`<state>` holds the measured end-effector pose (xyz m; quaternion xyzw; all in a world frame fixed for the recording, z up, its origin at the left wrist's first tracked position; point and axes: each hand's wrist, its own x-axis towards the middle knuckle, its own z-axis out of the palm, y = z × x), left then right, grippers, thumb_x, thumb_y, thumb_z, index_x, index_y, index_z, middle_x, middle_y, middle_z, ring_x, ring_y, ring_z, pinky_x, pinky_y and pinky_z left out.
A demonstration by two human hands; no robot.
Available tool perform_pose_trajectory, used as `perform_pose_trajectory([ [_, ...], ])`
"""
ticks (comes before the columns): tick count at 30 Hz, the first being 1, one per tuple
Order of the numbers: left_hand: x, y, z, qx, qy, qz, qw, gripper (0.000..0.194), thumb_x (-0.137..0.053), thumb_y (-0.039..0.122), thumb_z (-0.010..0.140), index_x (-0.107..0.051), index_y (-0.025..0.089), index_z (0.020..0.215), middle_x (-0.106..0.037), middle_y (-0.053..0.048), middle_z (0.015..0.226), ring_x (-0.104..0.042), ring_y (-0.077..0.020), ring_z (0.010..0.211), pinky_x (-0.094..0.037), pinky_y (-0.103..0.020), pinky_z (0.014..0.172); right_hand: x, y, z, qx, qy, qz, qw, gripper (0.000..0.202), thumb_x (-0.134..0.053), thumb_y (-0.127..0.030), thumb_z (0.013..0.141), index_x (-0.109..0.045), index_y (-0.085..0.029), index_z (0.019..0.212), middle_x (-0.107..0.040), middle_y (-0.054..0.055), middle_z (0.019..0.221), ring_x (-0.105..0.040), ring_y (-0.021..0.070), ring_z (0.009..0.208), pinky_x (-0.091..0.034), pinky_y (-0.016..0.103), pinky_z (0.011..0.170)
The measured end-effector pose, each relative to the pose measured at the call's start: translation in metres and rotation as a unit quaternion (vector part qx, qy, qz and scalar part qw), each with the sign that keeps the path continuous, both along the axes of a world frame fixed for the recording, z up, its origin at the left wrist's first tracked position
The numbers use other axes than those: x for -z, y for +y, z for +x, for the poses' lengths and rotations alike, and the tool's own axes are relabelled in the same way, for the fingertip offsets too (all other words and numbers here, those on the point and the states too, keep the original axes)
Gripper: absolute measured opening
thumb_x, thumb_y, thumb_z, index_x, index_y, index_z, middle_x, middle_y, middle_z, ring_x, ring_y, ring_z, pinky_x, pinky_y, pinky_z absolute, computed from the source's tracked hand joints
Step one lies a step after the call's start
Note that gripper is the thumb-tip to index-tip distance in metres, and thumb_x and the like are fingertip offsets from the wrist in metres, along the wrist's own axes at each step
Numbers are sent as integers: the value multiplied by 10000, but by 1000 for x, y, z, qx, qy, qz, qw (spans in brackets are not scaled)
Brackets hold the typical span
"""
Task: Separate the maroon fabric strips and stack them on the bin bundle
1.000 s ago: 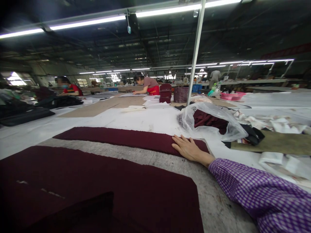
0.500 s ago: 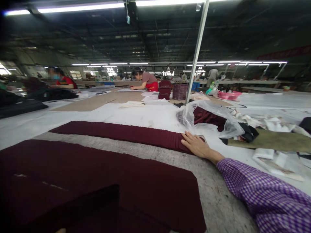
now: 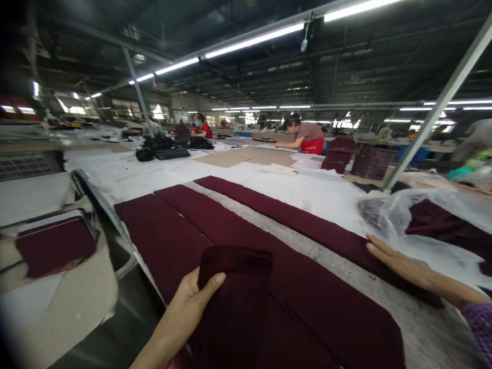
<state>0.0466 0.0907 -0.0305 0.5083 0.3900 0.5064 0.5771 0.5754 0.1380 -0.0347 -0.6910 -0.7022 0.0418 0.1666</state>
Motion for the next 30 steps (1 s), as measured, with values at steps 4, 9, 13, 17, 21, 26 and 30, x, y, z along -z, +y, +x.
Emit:
perform_pose_trajectory([
  [4,-3,2,0,3,-125,-25,992,389,-874,488,704,-775,136,837,-768,-51,783,-656,-163,716,-538,-282,806,-49,-4,-68,57,43,49,996,869,-368,-863,835,-543,-284,1460,-578,210,1431,-494,536,1319,-387,712,1130],
  [9,-18,-6,-7,-40,-250,-85,964,454,-978,404,532,-760,118,810,-780,-86,774,-709,-201,691,-581,-334,791,-110,-47,-219,-165,166,79,969,335,-607,-708,873,-767,-450,1013,-748,67,1131,-720,380,966,-627,519,884],
  [13,-24,-32,-12,-52,-312,-104,943,407,-963,306,599,-762,130,906,-799,-111,880,-753,-231,827,-574,-377,920,-120,-76,-295,-301,173,139,927,309,-651,-653,898,-753,-450,1108,-652,72,1301,-649,366,1165,-628,497,915],
  [17,-24,-63,-11,-28,-339,-98,935,325,-917,257,685,-772,155,958,-805,-111,949,-761,-241,914,-548,-390,996,-106,-81,-321,-323,248,97,908,370,-747,-625,856,-725,-396,1146,-578,54,1395,-572,323,1280,-567,426,1012],
  [21,-23,-82,-10,-8,-363,-84,928,286,-902,226,706,-788,166,962,-804,-108,983,-750,-253,1006,-522,-393,1045,-98,-84,-329,-330,360,-32,872,379,-796,-538,831,-668,-339,1128,-633,-6,826,-623,174,721,-534,265,621],
  [26,-13,-83,-13,21,-359,-66,931,259,-867,229,763,-790,183,1006,-800,-100,1033,-742,-238,1036,-503,-389,1072,-99,-92,-332,-327,368,-47,869,328,-782,-469,815,-658,-311,1074,-569,-33,714,-517,143,609,-434,231,539],
  [30,-9,-82,-16,10,-367,-65,928,251,-874,224,752,-798,163,983,-803,-106,993,-746,-234,1015,-501,-374,1073,-99,-94,-334,-322,355,-54,876,307,-768,-493,814,-681,-298,1035,-646,4,756,-571,175,652,-477,255,563],
])
